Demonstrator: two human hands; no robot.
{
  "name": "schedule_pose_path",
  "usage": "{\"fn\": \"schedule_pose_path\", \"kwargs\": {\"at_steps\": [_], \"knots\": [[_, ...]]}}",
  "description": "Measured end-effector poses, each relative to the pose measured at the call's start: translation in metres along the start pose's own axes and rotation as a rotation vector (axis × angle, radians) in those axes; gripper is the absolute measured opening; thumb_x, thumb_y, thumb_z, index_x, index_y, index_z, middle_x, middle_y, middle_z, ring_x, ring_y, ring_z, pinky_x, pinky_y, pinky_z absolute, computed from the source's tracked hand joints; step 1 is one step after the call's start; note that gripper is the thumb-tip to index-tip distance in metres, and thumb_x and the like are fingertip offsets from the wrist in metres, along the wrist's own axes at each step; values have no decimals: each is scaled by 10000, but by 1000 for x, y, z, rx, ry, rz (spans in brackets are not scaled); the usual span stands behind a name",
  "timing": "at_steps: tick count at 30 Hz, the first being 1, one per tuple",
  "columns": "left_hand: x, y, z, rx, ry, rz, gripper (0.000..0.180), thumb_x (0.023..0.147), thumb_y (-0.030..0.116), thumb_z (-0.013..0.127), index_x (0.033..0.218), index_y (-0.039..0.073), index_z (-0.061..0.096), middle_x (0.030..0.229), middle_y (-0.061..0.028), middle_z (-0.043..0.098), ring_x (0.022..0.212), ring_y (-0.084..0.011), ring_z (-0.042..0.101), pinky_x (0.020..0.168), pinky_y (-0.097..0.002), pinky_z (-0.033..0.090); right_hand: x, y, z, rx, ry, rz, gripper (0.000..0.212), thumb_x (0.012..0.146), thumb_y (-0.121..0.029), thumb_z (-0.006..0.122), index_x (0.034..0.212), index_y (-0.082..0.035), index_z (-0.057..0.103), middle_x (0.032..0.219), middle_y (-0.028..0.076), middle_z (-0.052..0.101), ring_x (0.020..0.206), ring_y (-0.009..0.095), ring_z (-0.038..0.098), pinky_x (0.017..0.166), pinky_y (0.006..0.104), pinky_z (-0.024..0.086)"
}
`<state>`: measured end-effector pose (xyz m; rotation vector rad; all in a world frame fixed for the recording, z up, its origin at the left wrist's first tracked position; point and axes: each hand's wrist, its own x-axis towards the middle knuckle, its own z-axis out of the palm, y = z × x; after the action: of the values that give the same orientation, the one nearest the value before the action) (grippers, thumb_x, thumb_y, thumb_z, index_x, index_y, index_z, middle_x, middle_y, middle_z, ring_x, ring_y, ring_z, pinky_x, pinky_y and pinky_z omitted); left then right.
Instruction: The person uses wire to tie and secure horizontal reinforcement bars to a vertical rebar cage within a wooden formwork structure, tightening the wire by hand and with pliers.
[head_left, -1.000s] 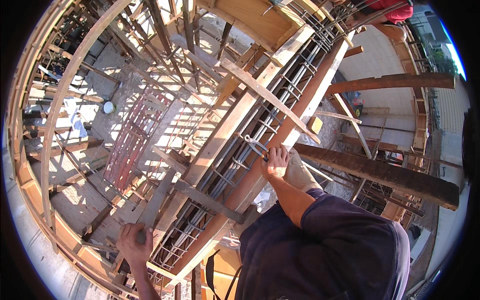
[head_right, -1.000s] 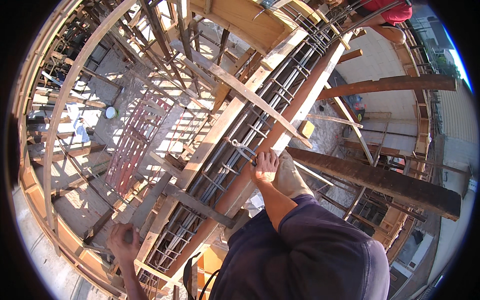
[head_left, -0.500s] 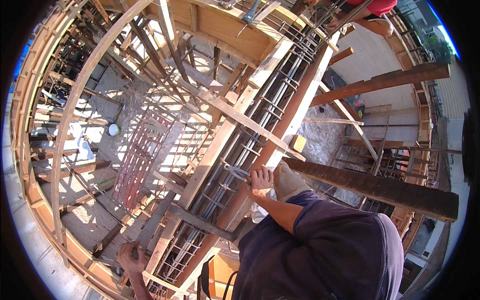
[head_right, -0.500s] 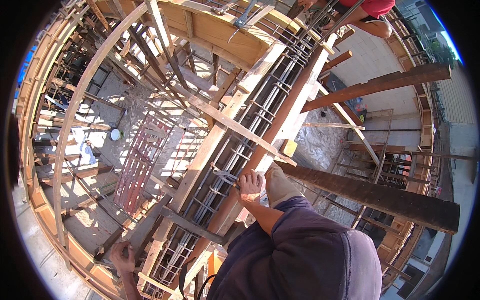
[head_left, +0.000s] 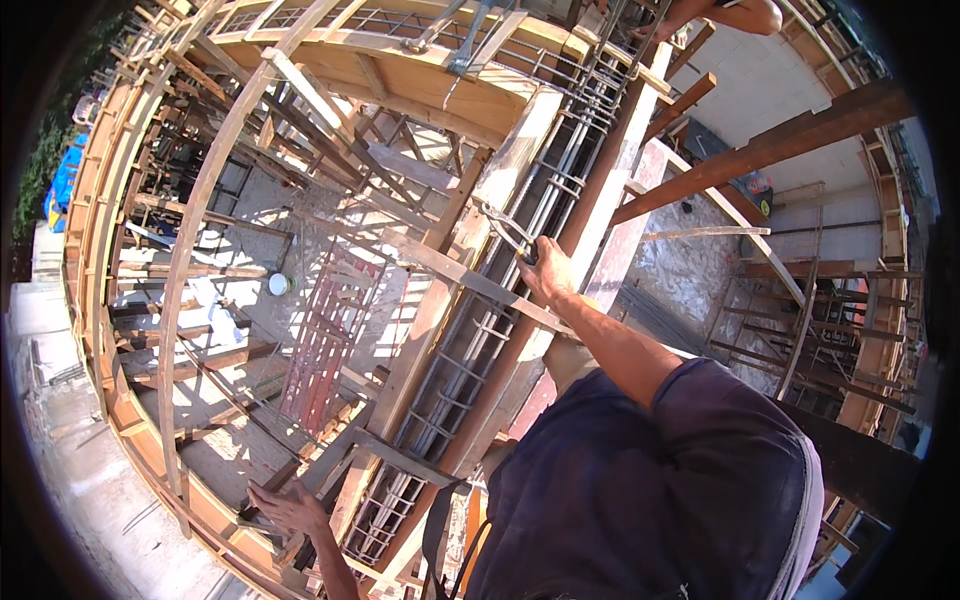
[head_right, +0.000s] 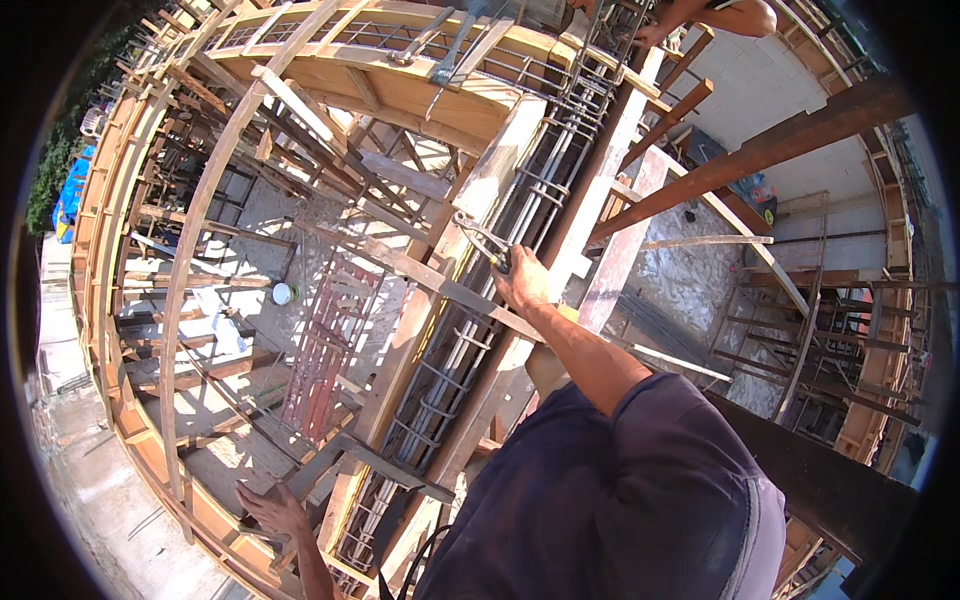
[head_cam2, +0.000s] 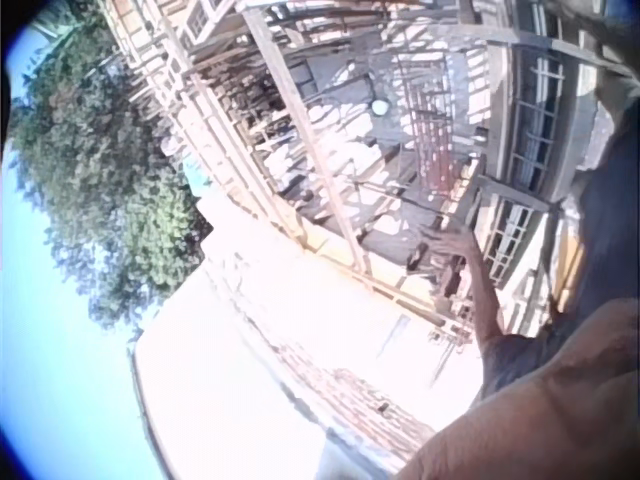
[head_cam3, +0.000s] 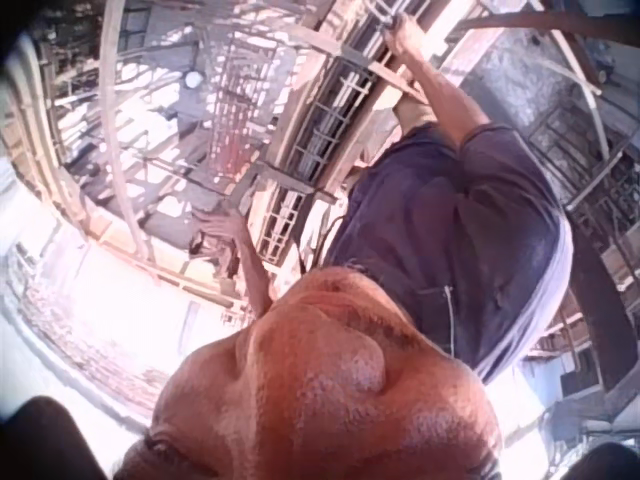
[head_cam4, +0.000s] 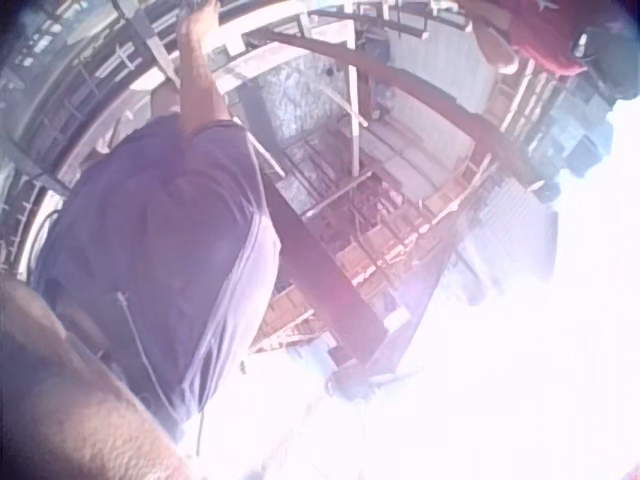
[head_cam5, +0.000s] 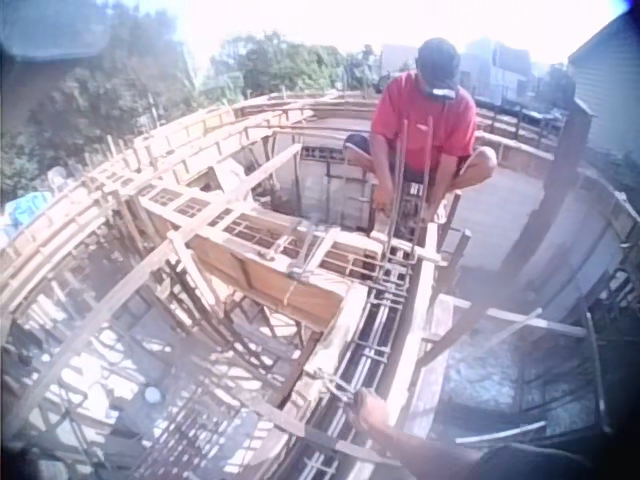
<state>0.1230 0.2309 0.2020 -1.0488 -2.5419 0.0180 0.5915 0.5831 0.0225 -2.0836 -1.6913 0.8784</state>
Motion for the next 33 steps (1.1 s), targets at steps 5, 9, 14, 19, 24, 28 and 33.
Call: {"fn": "schedule_pose_path", "kwargs": {"at_steps": [5,9,14,19,24,28,33], "knots": [[-35,192,26,-509,-248,439,825,821,196,726,1523,77,308,1492,-262,308,1385,-441,321,1134,-555,283,94,32,-14,-269,-22,103,410,766,-210,697,1126,-23,637,1168,155,637,1150,328,615,955,453,482],[-47,322,57,-720,-514,541,762,804,186,741,1466,61,386,1460,-264,317,1366,-453,321,1128,-567,288,112,53,-8,-457,90,-78,480,772,-344,762,1136,-54,644,1135,122,637,1151,285,582,1010,449,385],[-25,432,64,-900,-479,596,753,774,157,761,1443,64,429,1469,-242,321,1359,-441,341,1132,-575,290,102,61,-2,-387,121,-176,462,787,-341,779,1101,-56,595,1097,131,640,1093,307,590,989,446,388],[37,528,72,-959,-386,672,724,775,147,766,1427,94,457,1462,-198,349,1365,-415,357,1120,-546,332,106,71,-7,-272,41,-104,463,789,-296,782,1108,-64,539,1078,132,627,1082,330,598,928,458,449],[132,636,113,-1012,-325,541,718,794,157,769,1421,59,434,1447,-216,353,1354,-399,378,1121,-484,352,104,75,-16,-133,-29,-122,523,787,-334,781,1171,-69,545,1104,131,616,1120,338,585,929,475,462],[218,720,164,-1111,-456,299,768,819,256,762,1431,-34,400,1408,-263,440,1250,-382,505,1077,-446,410,113,77,-14,-28,-104,-118,445,815,-343,755,1085,-57,546,976,147,638,930,363,656,841,478,506],[289,801,235,-1046,-489,335,600,879,213,711,1376,-52,504,1310,-196,594,1108,-269,614,961,-350,474,113,81,-9,-35,-44,-176,366,820,-265,742,1038,-44,547,936,133,619,897,333,655,826,435,525]]}}
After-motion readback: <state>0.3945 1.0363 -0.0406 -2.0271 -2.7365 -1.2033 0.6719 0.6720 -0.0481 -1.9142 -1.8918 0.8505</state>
